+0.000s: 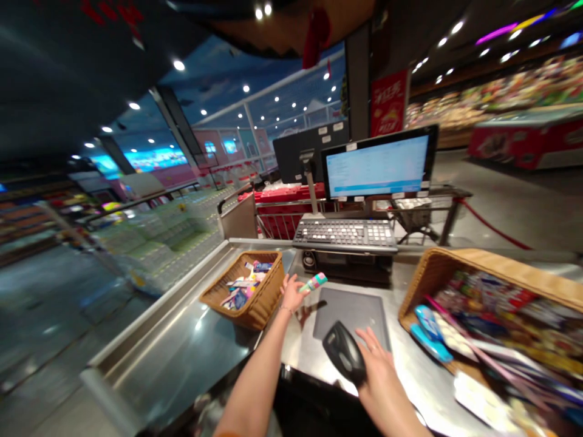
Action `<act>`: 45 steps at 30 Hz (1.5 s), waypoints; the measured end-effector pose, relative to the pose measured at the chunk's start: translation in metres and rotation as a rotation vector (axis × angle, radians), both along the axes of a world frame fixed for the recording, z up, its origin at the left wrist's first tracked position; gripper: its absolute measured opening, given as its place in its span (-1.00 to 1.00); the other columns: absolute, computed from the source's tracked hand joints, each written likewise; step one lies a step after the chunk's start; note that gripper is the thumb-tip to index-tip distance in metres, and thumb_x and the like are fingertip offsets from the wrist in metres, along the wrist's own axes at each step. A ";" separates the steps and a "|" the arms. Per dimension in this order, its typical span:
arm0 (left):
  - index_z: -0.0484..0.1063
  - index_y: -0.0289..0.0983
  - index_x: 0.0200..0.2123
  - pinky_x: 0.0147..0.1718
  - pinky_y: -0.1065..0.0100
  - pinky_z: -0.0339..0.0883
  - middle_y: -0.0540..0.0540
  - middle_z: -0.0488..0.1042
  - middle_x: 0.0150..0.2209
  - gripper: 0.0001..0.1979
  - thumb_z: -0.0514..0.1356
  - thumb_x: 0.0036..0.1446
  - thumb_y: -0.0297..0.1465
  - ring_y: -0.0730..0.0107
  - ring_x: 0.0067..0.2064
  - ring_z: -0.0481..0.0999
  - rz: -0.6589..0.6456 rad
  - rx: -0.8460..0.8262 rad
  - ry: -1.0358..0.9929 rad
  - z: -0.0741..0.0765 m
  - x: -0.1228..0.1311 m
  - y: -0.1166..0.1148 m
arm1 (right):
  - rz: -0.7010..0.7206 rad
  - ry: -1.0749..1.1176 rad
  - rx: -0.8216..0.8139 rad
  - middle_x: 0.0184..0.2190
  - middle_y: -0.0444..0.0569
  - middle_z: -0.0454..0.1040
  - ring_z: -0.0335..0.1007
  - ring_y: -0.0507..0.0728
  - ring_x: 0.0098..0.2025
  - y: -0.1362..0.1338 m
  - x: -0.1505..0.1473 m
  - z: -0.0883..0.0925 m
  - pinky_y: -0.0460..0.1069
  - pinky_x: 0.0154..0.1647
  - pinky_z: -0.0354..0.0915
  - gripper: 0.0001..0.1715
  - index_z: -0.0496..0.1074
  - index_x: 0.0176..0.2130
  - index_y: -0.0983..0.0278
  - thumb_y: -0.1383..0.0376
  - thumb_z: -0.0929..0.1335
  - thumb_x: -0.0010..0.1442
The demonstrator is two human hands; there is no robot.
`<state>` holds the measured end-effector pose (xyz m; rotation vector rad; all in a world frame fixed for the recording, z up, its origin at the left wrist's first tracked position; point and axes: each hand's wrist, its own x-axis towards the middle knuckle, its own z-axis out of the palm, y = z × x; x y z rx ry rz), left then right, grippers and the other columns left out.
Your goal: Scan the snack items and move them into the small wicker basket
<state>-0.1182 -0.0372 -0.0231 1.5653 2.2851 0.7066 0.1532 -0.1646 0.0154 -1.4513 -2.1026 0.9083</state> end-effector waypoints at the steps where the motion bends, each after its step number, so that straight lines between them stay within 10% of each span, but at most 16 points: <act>1: 0.60 -0.16 -0.19 0.34 -0.16 -0.15 -0.12 0.21 0.36 -0.78 0.29 0.06 -0.32 0.02 0.44 -0.10 0.002 0.001 0.000 0.000 -0.001 -0.001 | 0.010 -0.011 0.009 0.33 0.14 0.29 -0.08 0.39 0.46 0.000 0.000 0.000 0.36 0.41 -0.04 -0.30 0.49 0.04 0.20 0.52 0.32 -0.12; 45: 0.63 -0.17 -0.22 0.36 -0.10 -0.15 -0.16 0.29 0.31 -0.77 0.37 -0.02 -0.34 -0.03 0.43 -0.06 0.011 0.163 -0.020 0.016 -0.018 -0.016 | 0.157 -0.188 0.130 0.38 0.22 0.19 -0.12 0.43 0.46 0.003 -0.008 -0.011 0.42 0.34 0.12 -0.11 0.36 0.20 0.30 0.63 0.17 -0.12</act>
